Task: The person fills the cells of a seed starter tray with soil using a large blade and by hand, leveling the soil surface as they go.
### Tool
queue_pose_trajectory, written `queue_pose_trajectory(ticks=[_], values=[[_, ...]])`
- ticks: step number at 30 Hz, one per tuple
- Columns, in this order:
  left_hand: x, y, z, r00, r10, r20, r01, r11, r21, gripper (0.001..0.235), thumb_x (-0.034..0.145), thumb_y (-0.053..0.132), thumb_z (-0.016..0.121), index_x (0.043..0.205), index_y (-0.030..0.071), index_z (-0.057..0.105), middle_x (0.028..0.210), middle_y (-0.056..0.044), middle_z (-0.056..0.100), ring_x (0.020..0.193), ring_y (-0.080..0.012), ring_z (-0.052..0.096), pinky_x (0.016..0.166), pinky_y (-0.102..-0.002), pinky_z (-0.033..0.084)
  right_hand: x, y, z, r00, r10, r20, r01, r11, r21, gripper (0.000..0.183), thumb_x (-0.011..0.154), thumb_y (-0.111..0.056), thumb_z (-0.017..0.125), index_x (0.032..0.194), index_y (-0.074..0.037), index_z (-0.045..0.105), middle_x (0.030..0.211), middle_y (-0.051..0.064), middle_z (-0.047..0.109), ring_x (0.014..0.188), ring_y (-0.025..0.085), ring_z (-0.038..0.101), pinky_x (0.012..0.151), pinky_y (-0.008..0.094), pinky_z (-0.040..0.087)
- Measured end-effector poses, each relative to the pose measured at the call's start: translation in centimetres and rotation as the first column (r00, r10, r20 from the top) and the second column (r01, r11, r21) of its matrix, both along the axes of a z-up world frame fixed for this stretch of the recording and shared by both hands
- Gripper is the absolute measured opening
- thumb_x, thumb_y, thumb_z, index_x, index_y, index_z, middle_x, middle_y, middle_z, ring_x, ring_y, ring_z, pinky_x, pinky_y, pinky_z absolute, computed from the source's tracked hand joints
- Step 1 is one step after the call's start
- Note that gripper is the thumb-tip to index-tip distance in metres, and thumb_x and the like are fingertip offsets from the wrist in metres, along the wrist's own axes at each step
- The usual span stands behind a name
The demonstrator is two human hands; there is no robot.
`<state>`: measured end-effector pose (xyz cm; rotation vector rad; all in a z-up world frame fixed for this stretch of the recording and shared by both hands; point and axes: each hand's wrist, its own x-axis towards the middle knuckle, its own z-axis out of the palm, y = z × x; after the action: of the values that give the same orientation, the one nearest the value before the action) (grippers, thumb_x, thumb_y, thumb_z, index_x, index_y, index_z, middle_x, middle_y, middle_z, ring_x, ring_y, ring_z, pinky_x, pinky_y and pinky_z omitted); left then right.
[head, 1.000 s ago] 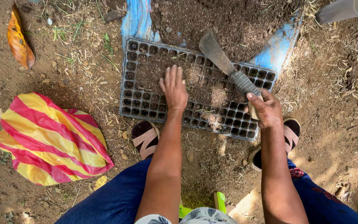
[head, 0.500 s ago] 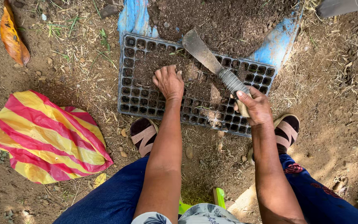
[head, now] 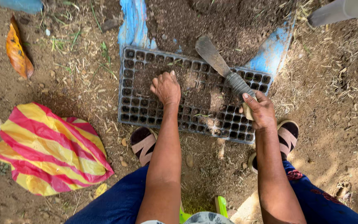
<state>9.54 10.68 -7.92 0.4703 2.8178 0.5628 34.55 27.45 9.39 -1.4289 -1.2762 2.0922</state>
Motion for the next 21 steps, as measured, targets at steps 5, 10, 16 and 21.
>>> queue_pose_trajectory(ticks=[5,10,16,21], values=[[-1.7,1.5,3.1,0.995,-0.034,0.090,0.032,0.999,0.032,0.050,0.100,0.062,0.052,0.111,0.017,0.070,0.121,-0.009,0.062,0.121,-0.0293,0.050,0.114,-0.058,0.030,-1.5,1.9,0.2,0.999,-0.030,-0.021,0.030,0.999,-0.031,0.039,0.085,-0.022,0.078,0.121,-0.011,0.067,0.092,0.002,0.074,0.063,0.013,0.070,0.052,0.028,0.059],[-7.9,7.2,4.1,0.994,-0.029,0.106,-0.014,0.923,0.384,0.036,0.095,0.033,0.067,0.124,0.011,0.065,0.136,-0.014,0.057,0.130,-0.0342,0.052,0.107,-0.052,0.045,-3.3,5.9,-0.2,0.981,0.003,0.194,-0.026,0.993,0.116,0.036,0.087,-0.022,0.079,0.119,-0.007,0.071,0.092,0.007,0.075,0.057,0.012,0.062,0.046,0.026,0.052],[-17.6,12.0,2.8,0.995,-0.021,0.102,-0.048,0.779,0.626,0.034,0.100,0.020,0.066,0.132,0.008,0.066,0.134,-0.013,0.067,0.125,-0.0268,0.061,0.109,-0.043,0.048,-1.9,11.8,-0.4,0.963,0.009,0.269,-0.070,0.974,0.216,0.032,0.090,-0.019,0.081,0.118,-0.006,0.072,0.084,0.008,0.073,0.057,0.012,0.061,0.046,0.026,0.049],[-19.0,14.1,5.4,0.825,0.012,0.565,-0.411,0.698,0.586,0.040,0.104,0.030,0.055,0.139,0.012,0.063,0.131,-0.013,0.073,0.110,-0.0421,0.066,0.081,-0.045,0.052,-1.6,14.0,2.5,0.920,0.006,0.392,-0.168,0.911,0.378,0.034,0.090,-0.012,0.080,0.123,-0.007,0.073,0.090,0.009,0.073,0.064,0.012,0.064,0.050,0.028,0.052]])
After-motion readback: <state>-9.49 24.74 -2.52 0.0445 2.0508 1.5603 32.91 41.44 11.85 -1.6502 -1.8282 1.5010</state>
